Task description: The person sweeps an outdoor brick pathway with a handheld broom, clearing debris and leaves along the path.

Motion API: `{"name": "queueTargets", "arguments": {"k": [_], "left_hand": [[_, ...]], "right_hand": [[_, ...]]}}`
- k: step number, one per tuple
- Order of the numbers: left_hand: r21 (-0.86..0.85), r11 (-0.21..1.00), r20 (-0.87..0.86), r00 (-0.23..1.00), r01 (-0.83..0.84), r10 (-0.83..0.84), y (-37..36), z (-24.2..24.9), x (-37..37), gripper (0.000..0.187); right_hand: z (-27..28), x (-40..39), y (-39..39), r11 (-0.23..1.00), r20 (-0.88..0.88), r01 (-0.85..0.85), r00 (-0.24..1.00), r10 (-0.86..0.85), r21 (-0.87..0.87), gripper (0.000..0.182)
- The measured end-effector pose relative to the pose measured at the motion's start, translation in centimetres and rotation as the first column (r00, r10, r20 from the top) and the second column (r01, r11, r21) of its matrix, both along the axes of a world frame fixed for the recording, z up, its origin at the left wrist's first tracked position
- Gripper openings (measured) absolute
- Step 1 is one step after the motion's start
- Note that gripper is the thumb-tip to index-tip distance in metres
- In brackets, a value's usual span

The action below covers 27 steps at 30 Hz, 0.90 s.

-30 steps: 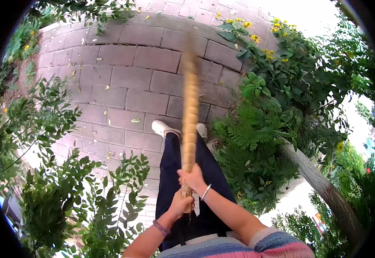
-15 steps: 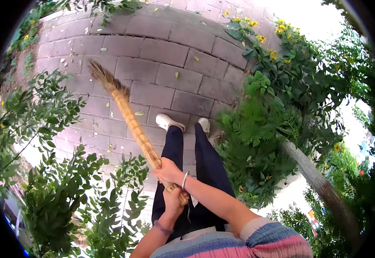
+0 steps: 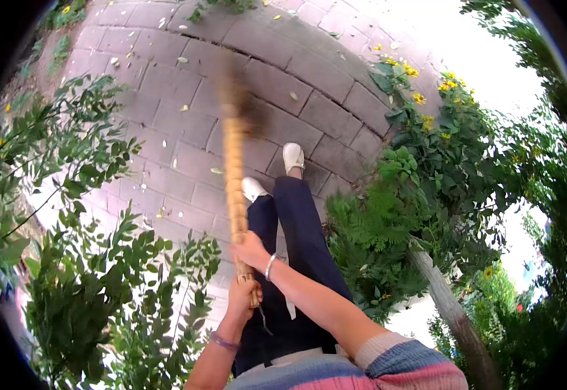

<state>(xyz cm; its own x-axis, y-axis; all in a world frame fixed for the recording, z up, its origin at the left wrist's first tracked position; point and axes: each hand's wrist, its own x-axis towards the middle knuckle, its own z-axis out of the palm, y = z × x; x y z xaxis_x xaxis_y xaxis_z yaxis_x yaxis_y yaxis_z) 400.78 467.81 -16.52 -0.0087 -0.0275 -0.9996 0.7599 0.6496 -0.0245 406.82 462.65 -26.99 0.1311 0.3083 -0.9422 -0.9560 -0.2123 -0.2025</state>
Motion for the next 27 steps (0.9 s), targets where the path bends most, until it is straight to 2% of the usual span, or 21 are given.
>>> {"name": "queueTargets", "arguments": {"k": [1,3,4,5,7,8,9,11,13,15,16,17,19,21,22,23,24,25,26,27], "left_hand": [[0.053,0.997,0.005,0.999,-0.053,0.053,-0.8,0.9,0.3,0.017],[0.144,0.973,0.105,0.981,-0.178,0.164,-2.4,1.4,4.1,0.016],[0.119,0.961,0.152,0.961,-0.250,0.232,-3.2,1.5,5.5,0.016],[0.088,0.943,0.191,0.935,-0.320,0.299,-3.9,1.5,6.5,0.015],[-0.003,0.984,0.244,0.954,-0.178,0.174,-4.6,1.1,8.5,0.011],[-0.101,0.990,0.250,0.960,-0.103,0.125,-4.9,0.4,9.8,0.009],[-0.193,0.981,0.266,0.961,-0.027,0.079,-5.1,-0.6,11.8,0.008],[-0.365,0.929,0.343,0.920,-0.054,0.188,-5.6,-4.0,16.3,0.006],[-0.443,0.896,0.319,0.928,-0.036,0.195,-4.7,-7.6,22.8,0.007],[-0.477,0.866,0.261,0.917,-0.149,0.302,-3.4,-10.1,26.6,0.008],[-0.480,0.839,0.196,0.901,-0.256,0.387,-2.4,-10.3,26.7,0.007],[-0.535,0.724,0.119,0.810,-0.435,0.575,-1.2,-10.3,25.4,0.007],[-0.305,0.755,0.220,0.729,-0.580,0.648,0.1,-8.4,22.9,0.007],[-0.119,0.809,0.296,0.758,-0.575,0.582,0.1,-6.1,23.2,0.007],[-0.021,0.821,0.339,0.768,-0.571,0.543,0.3,-5.2,23.6,0.007],[0.015,0.800,0.357,0.751,-0.600,0.556,-0.1,-4.8,24.0,0.006],[-0.024,0.768,0.376,0.706,-0.640,0.600,0.0,-4.2,24.1,0.005],[-0.068,0.734,0.386,0.661,-0.676,0.644,0.0,-3.5,24.1,0.005],[-0.086,0.790,0.385,0.711,-0.607,0.588,-0.2,-3.4,24.1,0.006],[-0.103,0.827,0.392,0.741,-0.553,0.545,0.1,-4.0,24.8,0.007]], "right_hand": [[1.1,0.9,0.8,0.994,-0.041,-0.026,0.999,0.031,0.106,0.014],[2.1,4.8,1.0,0.967,0.055,-0.122,0.992,0.113,0.224,0.016],[2.6,6.4,0.6,0.944,0.106,-0.184,0.981,0.160,0.275,0.017],[3.0,7.7,0.0,0.975,0.156,-0.164,0.978,0.141,0.148,0.017],[4.2,10.2,-1.6,0.990,0.251,-0.085,0.962,0.112,-0.114,0.019],[4.5,11.9,-3.0,0.983,0.240,-0.008,0.969,0.053,-0.185,0.019],[4.5,14.5,-4.4,0.965,0.238,0.066,0.971,-0.005,-0.253,0.019],[1.8,19.6,-7.2,0.936,0.203,0.057,0.979,0.015,-0.346,0.017],[-2.5,24.8,-8.6,0.920,0.321,0.128,0.947,-0.003,-0.369,0.017],[-7.8,28.1,-8.1,0.943,0.332,0.139,0.943,-0.032,-0.303,0.020],[-7.6,29.1,-6.0,0.947,0.333,0.000,0.936,0.113,-0.322,0.022],[-6.8,29.0,-3.0,0.931,0.328,-0.137,0.910,0.254,-0.339,0.024],[-6.4,26.7,1.9,0.884,0.363,-0.369,0.813,0.456,-0.286,0.027],[-3.4,26.8,5.0,0.850,0.416,-0.526,0.766,0.490,-0.032,0.029],[-2.8,26.8,5.9,0.808,0.434,-0.590,0.728,0.530,0.003,0.029],[-2.0,27.3,6.5,0.756,0.461,-0.654,0.680,0.570,0.031,0.030],[-1.4,27.5,7.2,0.695,0.487,-0.718,0.625,0.611,0.049,0.030],[-0.4,27.8,7.2,0.718,0.497,-0.696,0.622,0.605,-0.003,0.029],[0.6,28.0,6.7,0.738,0.504,-0.672,0.619,0.602,-0.057,0.028],[1.0,29.2,5.7,0.884,0.432,-0.461,0.783,0.448,-0.081,0.027]]}}
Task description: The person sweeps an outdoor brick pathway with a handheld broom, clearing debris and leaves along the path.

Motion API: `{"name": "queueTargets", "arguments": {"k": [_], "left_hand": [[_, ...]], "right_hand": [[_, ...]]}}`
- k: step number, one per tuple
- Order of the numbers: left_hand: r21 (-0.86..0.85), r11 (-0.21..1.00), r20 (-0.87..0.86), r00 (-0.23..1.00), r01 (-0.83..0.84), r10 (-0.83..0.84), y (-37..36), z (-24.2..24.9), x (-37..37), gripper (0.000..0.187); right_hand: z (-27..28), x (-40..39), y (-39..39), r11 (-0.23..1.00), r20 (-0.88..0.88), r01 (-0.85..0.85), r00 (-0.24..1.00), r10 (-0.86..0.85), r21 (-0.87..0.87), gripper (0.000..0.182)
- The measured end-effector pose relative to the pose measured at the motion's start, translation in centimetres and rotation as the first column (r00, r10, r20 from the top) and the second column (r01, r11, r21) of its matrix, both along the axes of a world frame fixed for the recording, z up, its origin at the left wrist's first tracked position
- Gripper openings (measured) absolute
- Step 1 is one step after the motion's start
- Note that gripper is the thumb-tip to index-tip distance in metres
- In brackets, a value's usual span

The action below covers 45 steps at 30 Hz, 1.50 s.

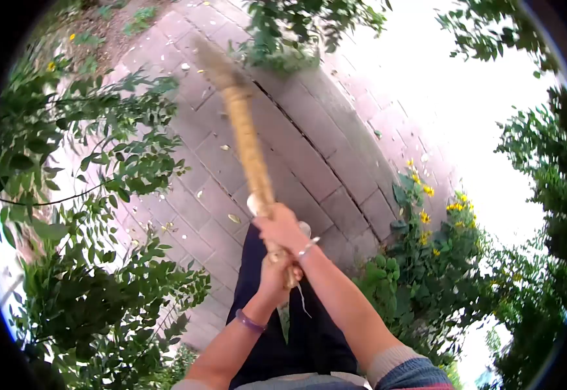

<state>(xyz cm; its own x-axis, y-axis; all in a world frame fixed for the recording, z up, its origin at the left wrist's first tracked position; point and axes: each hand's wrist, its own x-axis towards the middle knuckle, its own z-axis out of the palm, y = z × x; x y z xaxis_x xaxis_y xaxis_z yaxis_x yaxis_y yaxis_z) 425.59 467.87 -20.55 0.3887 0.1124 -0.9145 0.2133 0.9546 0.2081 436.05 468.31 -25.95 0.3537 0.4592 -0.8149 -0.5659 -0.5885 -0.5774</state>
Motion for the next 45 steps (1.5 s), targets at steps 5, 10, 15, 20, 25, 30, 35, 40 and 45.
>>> {"name": "queueTargets", "arguments": {"k": [5,10,15,20,25,30,35,40,45], "left_hand": [[-0.184,0.957,0.138,0.970,0.224,-0.201,5.7,-3.0,6.0,0.008],[-0.217,0.976,0.063,0.998,0.025,-0.012,16.3,-6.2,7.5,0.010],[0.069,0.953,-0.065,0.951,-0.296,0.301,22.7,-1.3,7.9,0.010],[0.089,0.959,0.085,0.962,-0.268,0.261,26.1,-0.7,9.0,0.010],[-0.081,0.994,0.209,0.976,0.074,-0.056,31.2,-3.9,15.6,0.010],[-0.191,0.979,0.209,0.978,0.065,-0.024,37.9,-8.0,21.6,0.008],[-0.096,0.940,0.004,0.945,-0.326,0.328,41.3,-7.2,18.7,0.013],[0.105,0.845,0.028,0.851,-0.524,0.524,44.4,-5.2,26.2,0.015],[-0.036,0.936,0.353,0.872,-0.350,0.339,53.3,-10.7,33.4,0.009]], "right_hand": [[-1.9,6.9,0.9,0.937,-0.037,0.301,0.949,-0.312,-0.178,0.017],[-8.0,7.9,12.0,0.966,-0.156,0.205,0.961,-0.230,-0.160,0.019],[-5.6,5.8,24.7,0.930,-0.102,-0.343,0.928,0.358,0.134,0.020],[0.1,8.5,29.1,0.962,0.003,-0.221,0.975,0.223,0.161,0.021],[-3.5,16.7,28.2,0.979,0.026,0.155,0.988,-0.153,-0.133,0.019],[-9.4,23.2,32.1,0.931,-0.186,0.300,0.922,-0.339,-0.207,0.017],[-8.6,19.4,43.1,0.959,-0.162,-0.282,0.946,0.280,0.011,0.016],[-4.5,23.7,50.3,0.893,-0.164,-0.430,0.879,0.448,0.136,0.020],[-9.3,34.8,56.0,0.953,0.192,-0.297,0.934,0.302,-0.052,0.019]]}}
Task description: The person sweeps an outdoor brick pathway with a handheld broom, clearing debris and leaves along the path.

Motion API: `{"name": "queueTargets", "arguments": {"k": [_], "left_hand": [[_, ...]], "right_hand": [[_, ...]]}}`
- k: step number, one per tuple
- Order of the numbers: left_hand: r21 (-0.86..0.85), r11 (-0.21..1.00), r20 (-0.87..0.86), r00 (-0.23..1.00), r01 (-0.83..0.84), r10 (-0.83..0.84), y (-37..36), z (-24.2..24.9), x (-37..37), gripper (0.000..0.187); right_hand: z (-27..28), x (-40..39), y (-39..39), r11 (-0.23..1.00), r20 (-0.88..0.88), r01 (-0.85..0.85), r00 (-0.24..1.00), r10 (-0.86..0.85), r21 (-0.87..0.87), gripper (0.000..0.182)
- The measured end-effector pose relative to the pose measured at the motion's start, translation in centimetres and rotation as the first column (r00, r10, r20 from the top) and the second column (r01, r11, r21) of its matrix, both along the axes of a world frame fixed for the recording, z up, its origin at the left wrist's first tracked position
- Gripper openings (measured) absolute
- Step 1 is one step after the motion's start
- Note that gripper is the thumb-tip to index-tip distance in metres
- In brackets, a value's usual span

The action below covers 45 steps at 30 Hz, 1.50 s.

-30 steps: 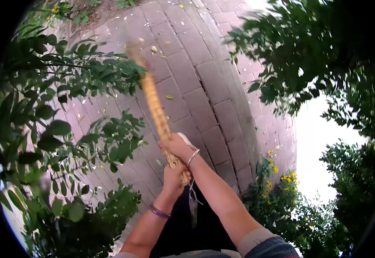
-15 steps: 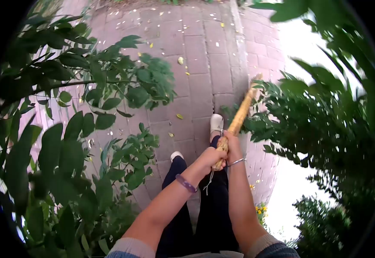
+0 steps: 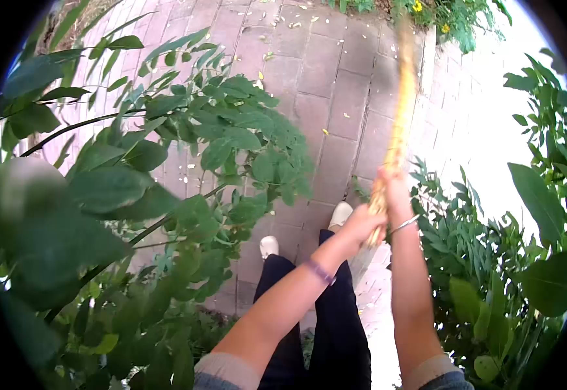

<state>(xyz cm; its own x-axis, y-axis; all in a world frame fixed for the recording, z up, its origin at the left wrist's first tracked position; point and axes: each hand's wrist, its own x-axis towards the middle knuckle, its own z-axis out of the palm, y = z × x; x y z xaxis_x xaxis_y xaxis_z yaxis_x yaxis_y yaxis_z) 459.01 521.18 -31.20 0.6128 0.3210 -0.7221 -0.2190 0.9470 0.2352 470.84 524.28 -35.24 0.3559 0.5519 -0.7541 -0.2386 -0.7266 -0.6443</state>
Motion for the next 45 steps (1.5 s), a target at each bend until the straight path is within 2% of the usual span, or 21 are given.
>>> {"name": "queueTargets", "arguments": {"k": [2,4,6,8,11,13,16,18,19,21,25,27,29,31,33,36,39,40,41,44,45], "left_hand": [[-0.029,0.998,0.029,0.998,0.063,-0.062,4.7,-3.7,3.7,0.009],[-0.073,0.996,0.044,0.998,0.041,-0.038,8.3,-5.2,5.5,0.010],[-0.114,0.993,0.053,0.998,-0.012,0.018,10.1,-6.3,5.9,0.011],[-0.158,0.967,0.031,0.978,-0.200,0.207,9.1,-7.5,1.4,0.008],[-0.090,0.937,-0.184,0.930,-0.338,0.318,6.1,-4.4,-3.3,0.008],[-0.002,0.935,-0.301,0.892,-0.355,0.338,6.0,-1.7,-3.3,0.008],[0.139,0.911,-0.345,0.844,-0.388,0.412,5.8,1.1,-2.8,0.013],[0.104,0.935,-0.307,0.883,-0.339,0.354,3.1,2.3,-4.3,0.015],[0.077,0.950,-0.278,0.908,-0.304,0.313,1.4,3.0,-5.1,0.016],[0.007,0.992,-0.283,0.951,-0.124,0.121,-2.8,4.9,-6.6,0.020],[-0.263,0.965,-0.302,0.951,-0.015,-0.067,-11.0,7.4,-11.6,0.017],[-0.281,0.954,-0.372,0.928,-0.107,-0.006,-14.3,7.4,-15.7,0.014],[-0.213,0.972,-0.529,0.848,-0.102,-0.027,-14.5,8.5,-19.2,0.011],[-0.024,0.986,-0.559,0.820,-0.163,0.121,-14.1,8.5,-20.2,0.011],[0.122,0.967,-0.600,0.760,-0.224,0.252,-13.6,8.9,-19.2,0.012],[0.154,0.945,-0.558,0.763,-0.289,0.325,-15.9,10.6,-20.2,0.019],[-0.046,0.988,-0.532,0.841,-0.149,0.103,-20.3,13.9,-23.7,0.023],[-0.110,0.991,-0.528,0.849,-0.077,0.007,-22.1,14.7,-25.1,0.024],[-0.174,0.985,-0.518,0.851,-0.003,-0.089,-24.0,15.5,-26.5,0.026],[-0.301,0.944,-0.478,0.835,0.135,-0.272,-27.8,17.9,-30.2,0.028],[-0.324,0.941,-0.509,0.821,0.095,-0.259,-28.3,18.0,-31.4,0.028]], "right_hand": [[-4.1,4.8,3.2,0.992,0.047,0.072,0.997,-0.068,-0.099,0.020],[-6.8,8.3,5.9,0.984,-0.180,0.110,0.974,-0.134,-0.139,0.022],[-8.9,7.3,8.8,0.988,-0.217,-0.016,0.976,-0.018,-0.155,0.020],[-9.4,3.1,9.3,0.977,-0.180,-0.161,0.974,0.135,-0.142,0.018],[-7.3,-4.8,9.8,0.870,-0.092,-0.489,0.870,0.483,-0.059,0.014],[-3.4,-6.7,11.1,0.848,-0.379,-0.525,0.772,0.511,0.074,0.015],[-0.2,-8.0,10.9,0.896,-0.492,-0.409,0.752,0.438,0.172,0.017],[1.9,-8.6,8.2,0.903,-0.349,-0.406,0.834,0.428,0.140,0.017],[3.1,-8.5,6.1,0.913,-0.265,-0.393,0.873,0.409,0.114,0.017],[4.3,-8.5,-0.3,0.987,-0.302,-0.159,0.939,0.163,0.037,0.017],[4.9,-12.1,-12.6,0.977,-0.390,0.085,0.907,-0.157,-0.196,0.015],[4.1,-16.4,-15.5,0.954,-0.484,-0.018,0.865,-0.135,-0.299,0.012],[3.0,-21.3,-15.4,0.971,-0.523,-0.128,0.852,0.003,-0.202,0.012],[3.1,-23.9,-12.2,0.973,-0.558,-0.221,0.801,0.215,0.057,0.013],[4.9,-24.6,-9.2,0.961,-0.720,-0.273,0.659,0.217,0.040,0.018],[7.2,-25.8,-11.6,0.930,-0.598,-0.324,0.716,0.361,0.174,0.019],[9.2,-27.9,-19.2,0.973,-0.342,-0.209,0.911,0.231,0.100,0.026],[7.9,-28.8,-23.2,0.981,-0.390,-0.188,0.902,0.188,0.038,0.025],[10.6,-28.9,-24.8,0.998,-0.491,-0.048,0.871,0.017,-0.049,0.021],[13.2,-31.5,-31.5,0.952,-0.590,0.066,0.771,-0.239,-0.300,0.017],[13.2,-33.1,-32.7,0.917,-0.603,0.110,0.722,-0.339,-0.384,0.017]]}}
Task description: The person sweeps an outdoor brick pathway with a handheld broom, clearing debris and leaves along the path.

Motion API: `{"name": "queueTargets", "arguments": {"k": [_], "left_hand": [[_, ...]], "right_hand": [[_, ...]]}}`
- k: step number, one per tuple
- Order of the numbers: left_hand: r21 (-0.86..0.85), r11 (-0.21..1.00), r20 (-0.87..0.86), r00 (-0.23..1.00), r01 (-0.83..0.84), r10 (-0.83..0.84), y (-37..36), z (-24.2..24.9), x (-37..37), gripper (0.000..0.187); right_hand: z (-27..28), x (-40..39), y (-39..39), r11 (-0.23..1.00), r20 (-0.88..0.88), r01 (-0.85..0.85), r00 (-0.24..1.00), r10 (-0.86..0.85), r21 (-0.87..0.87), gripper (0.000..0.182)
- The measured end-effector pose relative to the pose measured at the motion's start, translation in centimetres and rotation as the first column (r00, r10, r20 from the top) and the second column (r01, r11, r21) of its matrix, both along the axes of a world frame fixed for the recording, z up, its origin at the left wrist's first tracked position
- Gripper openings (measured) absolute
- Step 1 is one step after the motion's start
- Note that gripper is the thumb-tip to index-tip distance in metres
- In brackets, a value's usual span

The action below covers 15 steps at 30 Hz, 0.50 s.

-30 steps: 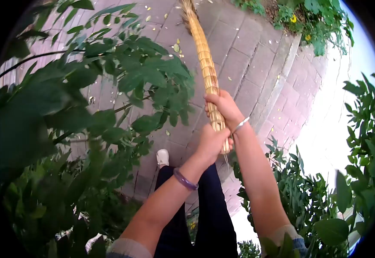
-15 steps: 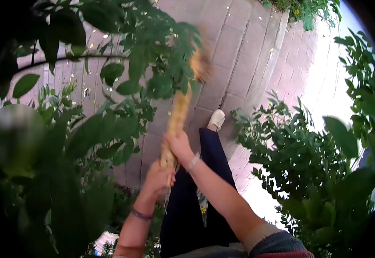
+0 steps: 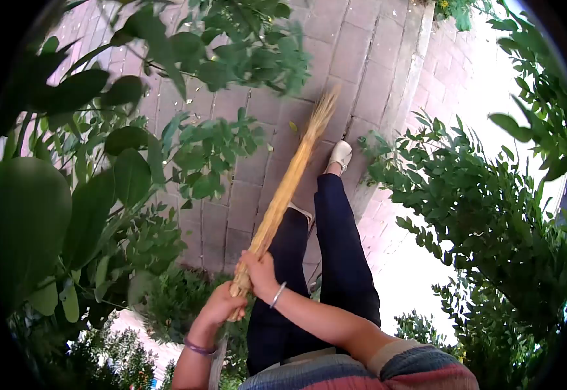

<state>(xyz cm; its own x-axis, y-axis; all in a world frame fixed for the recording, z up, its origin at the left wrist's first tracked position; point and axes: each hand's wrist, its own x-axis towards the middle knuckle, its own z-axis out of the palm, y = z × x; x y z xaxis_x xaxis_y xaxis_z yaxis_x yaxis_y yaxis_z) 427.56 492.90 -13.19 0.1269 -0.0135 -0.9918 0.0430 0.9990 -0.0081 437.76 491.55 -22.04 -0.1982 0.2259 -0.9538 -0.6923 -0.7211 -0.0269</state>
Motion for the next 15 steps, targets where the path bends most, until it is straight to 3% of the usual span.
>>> {"name": "queueTargets", "arguments": {"k": [2,7,9,11,14,15], "left_hand": [[-0.044,0.997,-0.093,0.994,-0.060,0.055,-1.2,0.1,-2.4,0.027],[0.267,0.958,-0.269,0.947,-0.103,0.177,2.5,-1.8,-1.5,0.025],[0.392,0.905,-0.262,0.923,-0.165,0.282,1.8,-3.5,0.4,0.026],[0.390,0.874,-0.195,0.901,-0.290,0.387,-1.0,-3.5,0.5,0.031],[0.365,0.811,-0.153,0.830,-0.456,0.536,-7.0,-1.1,1.5,0.030],[0.332,0.816,-0.200,0.810,-0.474,0.552,-8.5,0.1,2.5,0.029]], "right_hand": [[-1.7,-3.3,-0.5,0.998,-0.104,-0.062,0.993,0.062,0.003,0.016],[-5.3,-5.9,7.1,0.961,-0.309,-0.202,0.917,0.254,0.190,0.016],[-4.2,-4.4,8.8,0.924,-0.271,-0.279,0.898,0.348,0.262,0.019],[-4.1,-4.8,7.1,0.841,-0.134,-0.378,0.880,0.457,0.388,0.020],[-1.1,-4.3,2.4,0.804,-0.074,-0.430,0.863,0.499,0.410,0.022],[-0.5,-3.9,0.8,0.739,-0.071,-0.533,0.790,0.609,0.412,0.023]]}}
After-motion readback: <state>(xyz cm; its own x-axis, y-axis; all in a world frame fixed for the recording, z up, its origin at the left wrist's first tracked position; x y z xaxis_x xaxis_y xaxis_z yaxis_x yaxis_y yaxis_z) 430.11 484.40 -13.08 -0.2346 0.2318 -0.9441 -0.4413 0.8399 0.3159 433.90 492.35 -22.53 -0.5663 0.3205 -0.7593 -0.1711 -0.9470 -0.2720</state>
